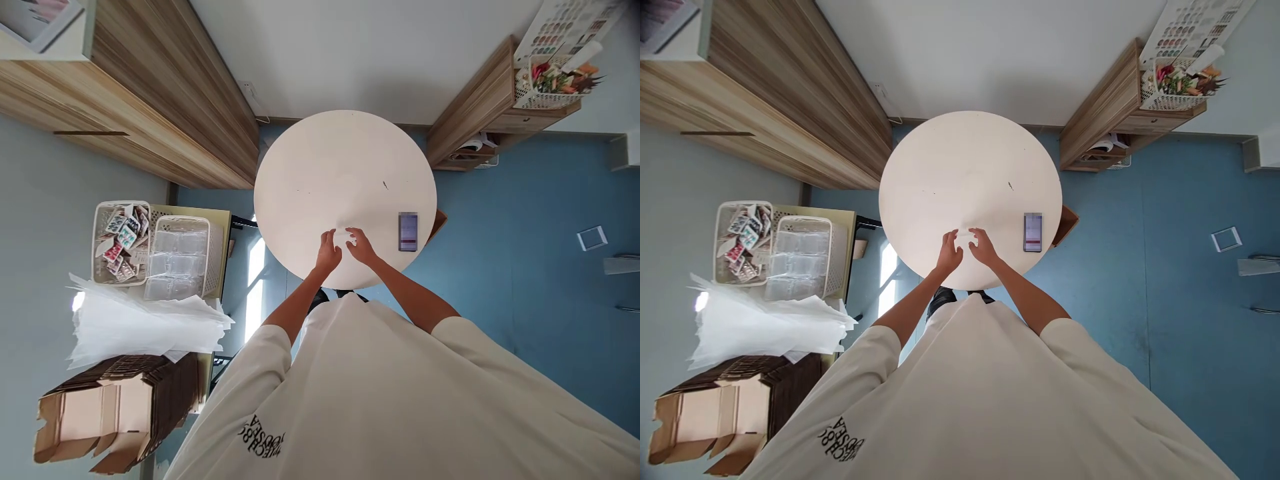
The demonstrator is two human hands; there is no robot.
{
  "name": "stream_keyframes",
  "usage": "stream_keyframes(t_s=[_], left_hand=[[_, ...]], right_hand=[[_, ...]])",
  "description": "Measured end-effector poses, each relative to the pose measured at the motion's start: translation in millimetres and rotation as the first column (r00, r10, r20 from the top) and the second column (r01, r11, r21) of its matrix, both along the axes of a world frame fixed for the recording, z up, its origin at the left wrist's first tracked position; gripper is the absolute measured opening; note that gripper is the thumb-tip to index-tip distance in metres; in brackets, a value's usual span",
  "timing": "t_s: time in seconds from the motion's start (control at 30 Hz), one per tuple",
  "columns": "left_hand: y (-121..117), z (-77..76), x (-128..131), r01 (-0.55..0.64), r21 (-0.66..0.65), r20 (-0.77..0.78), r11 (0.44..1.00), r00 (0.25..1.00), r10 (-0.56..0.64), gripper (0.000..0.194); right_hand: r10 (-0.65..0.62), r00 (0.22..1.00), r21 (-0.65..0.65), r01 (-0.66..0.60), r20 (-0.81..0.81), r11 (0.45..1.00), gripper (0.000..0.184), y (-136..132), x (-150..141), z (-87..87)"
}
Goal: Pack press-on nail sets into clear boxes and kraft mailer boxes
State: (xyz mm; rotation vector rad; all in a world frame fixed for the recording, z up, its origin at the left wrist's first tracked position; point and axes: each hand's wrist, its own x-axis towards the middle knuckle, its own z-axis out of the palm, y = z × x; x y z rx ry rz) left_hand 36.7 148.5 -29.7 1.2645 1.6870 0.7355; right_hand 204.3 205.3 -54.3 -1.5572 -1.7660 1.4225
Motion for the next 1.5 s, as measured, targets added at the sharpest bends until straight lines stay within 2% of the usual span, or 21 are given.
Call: stream_keyframes(t_s=[0.13,0.37,0.57,0.63,0.73,0.87,1.0,1.1,1.2,1.3,1.4,1.5], left_hand=[[-14,-5.3,6,-0.008,-0.030,0.028,1.000,1.000,0.009,0.075],[-21,-20.5,18,-0.018,-0.221,0.098,0.975,0.994,0.041,0.084],[3,-29.9,-1,-0.099,-0.227,0.003,0.969,0.995,0.103,0.077],[15,-30.0,-9,-0.075,-0.193,-0.003,0.978,0.997,0.075,0.078],[31,-29.1,-16,0.035,-0.167,0.014,0.985,0.999,-0.033,0.083],[39,-27.8,-16,0.130,-0.193,-0.007,0.972,0.991,-0.134,0.085],[31,-26.8,-17,0.083,-0.227,-0.050,0.970,0.994,-0.096,0.077],[25,-27.8,-21,0.076,-0.214,-0.094,0.974,0.991,-0.098,0.072],[27,-30.5,-24,0.127,-0.150,-0.156,0.981,0.976,-0.150,0.073],[36,-33.6,-28,0.232,-0.088,-0.210,0.969,0.946,-0.245,0.083],[47,-36.3,-32,0.380,-0.117,-0.255,0.918,0.881,-0.398,0.093],[56,-38.1,-35,0.442,-0.178,-0.291,0.879,0.830,-0.476,0.091]], right_hand=[[-0.006,1.000,0.002,0.006,0.004,1.000,0.054,-6,4,-7.0],[0.034,0.997,-0.014,-0.033,0.076,0.999,0.056,-9,9,-22.6],[-0.048,0.993,-0.045,0.053,0.107,0.998,0.053,-11,11,-20.3],[-0.072,0.989,-0.095,0.085,0.129,0.992,0.053,-14,8,-16.1],[-0.059,0.983,-0.150,0.086,0.172,0.985,0.054,-16,1,-10.5],[0.029,0.977,-0.133,0.000,0.212,0.991,0.059,-13,-9,-8.5],[0.085,0.955,-0.075,-0.066,0.283,0.995,0.062,-8,-14,-9.4],[0.104,0.909,0.047,-0.134,0.404,0.990,0.054,-7,-15,-8.2],[0.220,0.828,0.153,-0.342,0.516,0.927,0.044,-6,-14,-6.9],[0.319,0.747,0.177,-0.500,0.583,0.848,0.045,-1,-14,-8.8],[0.331,0.701,0.162,-0.537,0.632,0.828,0.048,5,-16,-13.4],[0.339,0.680,0.138,-0.544,0.650,0.828,0.047,10,-17,-16.6]])
